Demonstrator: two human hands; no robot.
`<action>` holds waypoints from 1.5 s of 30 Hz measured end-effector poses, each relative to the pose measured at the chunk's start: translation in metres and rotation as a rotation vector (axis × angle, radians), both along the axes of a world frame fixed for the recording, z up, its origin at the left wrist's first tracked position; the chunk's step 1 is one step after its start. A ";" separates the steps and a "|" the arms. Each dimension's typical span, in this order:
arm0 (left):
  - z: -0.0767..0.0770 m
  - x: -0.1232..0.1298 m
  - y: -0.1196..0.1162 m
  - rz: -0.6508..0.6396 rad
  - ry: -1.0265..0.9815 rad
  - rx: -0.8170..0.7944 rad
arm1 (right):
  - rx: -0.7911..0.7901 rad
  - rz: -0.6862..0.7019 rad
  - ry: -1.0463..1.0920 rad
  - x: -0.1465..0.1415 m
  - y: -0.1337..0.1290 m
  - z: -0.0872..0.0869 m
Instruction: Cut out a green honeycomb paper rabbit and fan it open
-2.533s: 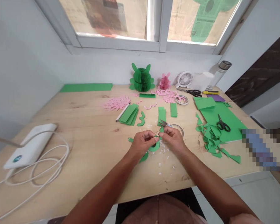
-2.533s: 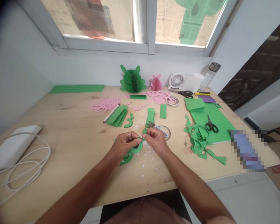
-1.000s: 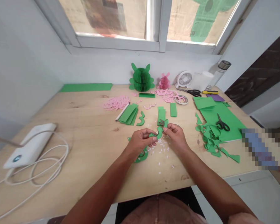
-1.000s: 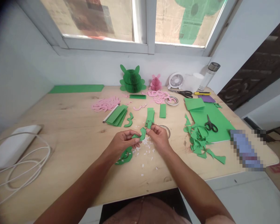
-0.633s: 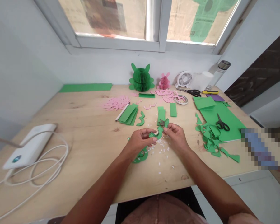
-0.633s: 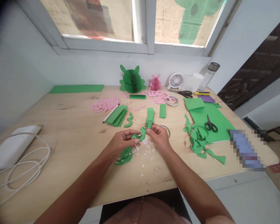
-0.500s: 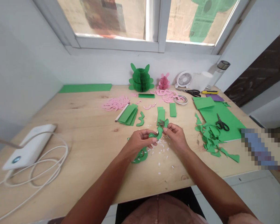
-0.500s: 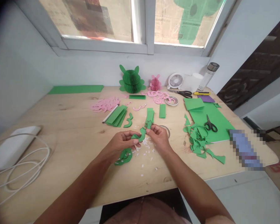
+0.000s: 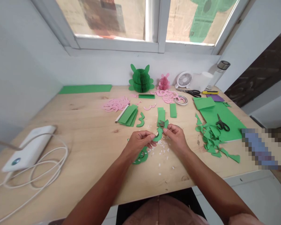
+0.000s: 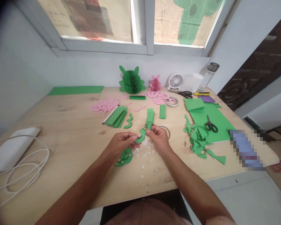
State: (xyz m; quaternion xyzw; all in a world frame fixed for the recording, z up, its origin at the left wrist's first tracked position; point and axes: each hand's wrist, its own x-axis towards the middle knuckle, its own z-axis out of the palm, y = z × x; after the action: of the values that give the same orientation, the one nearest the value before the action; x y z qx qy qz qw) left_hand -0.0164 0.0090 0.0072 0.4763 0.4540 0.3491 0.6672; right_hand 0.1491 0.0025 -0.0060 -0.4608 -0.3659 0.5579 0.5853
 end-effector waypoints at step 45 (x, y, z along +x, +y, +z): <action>-0.010 0.008 -0.003 0.065 -0.193 0.034 | 0.102 0.118 0.000 0.000 -0.001 -0.002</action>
State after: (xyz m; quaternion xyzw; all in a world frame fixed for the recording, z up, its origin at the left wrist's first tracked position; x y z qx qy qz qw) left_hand -0.0087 0.0058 -0.0026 0.4369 0.3969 0.4225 0.6878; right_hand 0.1488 0.0010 -0.0081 -0.4081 -0.4203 0.5719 0.5742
